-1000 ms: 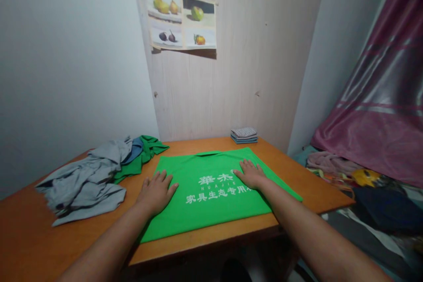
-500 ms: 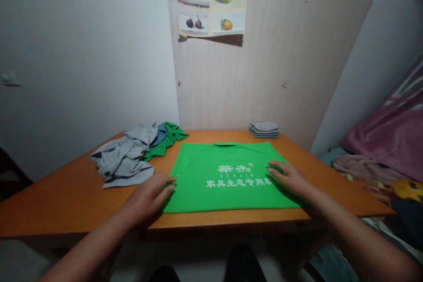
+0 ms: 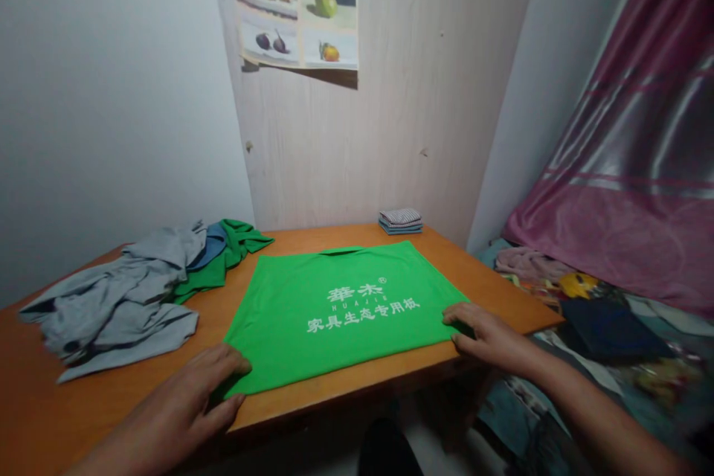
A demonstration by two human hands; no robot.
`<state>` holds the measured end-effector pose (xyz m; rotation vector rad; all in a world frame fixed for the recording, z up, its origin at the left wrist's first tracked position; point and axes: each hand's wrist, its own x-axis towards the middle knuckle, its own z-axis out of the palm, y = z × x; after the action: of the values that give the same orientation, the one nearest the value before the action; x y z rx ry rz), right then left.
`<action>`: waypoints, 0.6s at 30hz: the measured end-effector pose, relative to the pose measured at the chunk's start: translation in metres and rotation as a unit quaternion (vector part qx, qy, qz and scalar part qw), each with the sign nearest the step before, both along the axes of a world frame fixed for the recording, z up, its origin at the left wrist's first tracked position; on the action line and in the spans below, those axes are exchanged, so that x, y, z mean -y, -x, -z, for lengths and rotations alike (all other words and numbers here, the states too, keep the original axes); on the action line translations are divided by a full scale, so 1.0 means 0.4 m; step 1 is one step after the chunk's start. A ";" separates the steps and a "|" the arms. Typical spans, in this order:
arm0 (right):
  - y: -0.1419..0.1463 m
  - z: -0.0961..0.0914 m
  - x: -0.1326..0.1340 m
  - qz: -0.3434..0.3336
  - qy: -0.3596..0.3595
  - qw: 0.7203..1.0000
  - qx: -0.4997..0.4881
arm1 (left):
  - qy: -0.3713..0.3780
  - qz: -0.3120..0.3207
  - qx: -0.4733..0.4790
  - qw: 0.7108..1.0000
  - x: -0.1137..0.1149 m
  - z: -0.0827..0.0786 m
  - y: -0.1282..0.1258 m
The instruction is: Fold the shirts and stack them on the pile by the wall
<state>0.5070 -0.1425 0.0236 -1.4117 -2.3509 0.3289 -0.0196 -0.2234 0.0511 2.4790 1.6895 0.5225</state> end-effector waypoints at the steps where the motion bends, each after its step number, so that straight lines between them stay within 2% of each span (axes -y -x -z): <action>1: 0.000 -0.004 0.003 0.003 0.007 1.000 0.004 | -0.001 -0.002 -0.004 1.000 -0.001 0.002 0.001; 5: 0.005 -0.016 0.008 0.000 0.013 1.000 0.024 | -0.023 -0.017 -0.017 0.999 -0.007 0.018 0.005; 9: 0.035 -0.028 0.010 0.021 -0.011 0.998 0.056 | -0.036 -0.046 0.013 0.998 -0.020 0.039 0.007; 14: 0.116 -0.017 0.013 0.060 -0.039 0.995 0.072 | -0.051 -0.116 0.068 0.990 -0.046 0.054 0.012; 18: 0.187 0.008 0.012 0.063 -0.075 0.994 0.046 | -0.051 -0.122 0.069 0.989 -0.056 0.051 -0.001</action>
<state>0.4321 -0.1473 0.0205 -1.5233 -2.2896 0.0521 -0.0193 -0.2009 0.0307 2.2511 1.9647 0.8052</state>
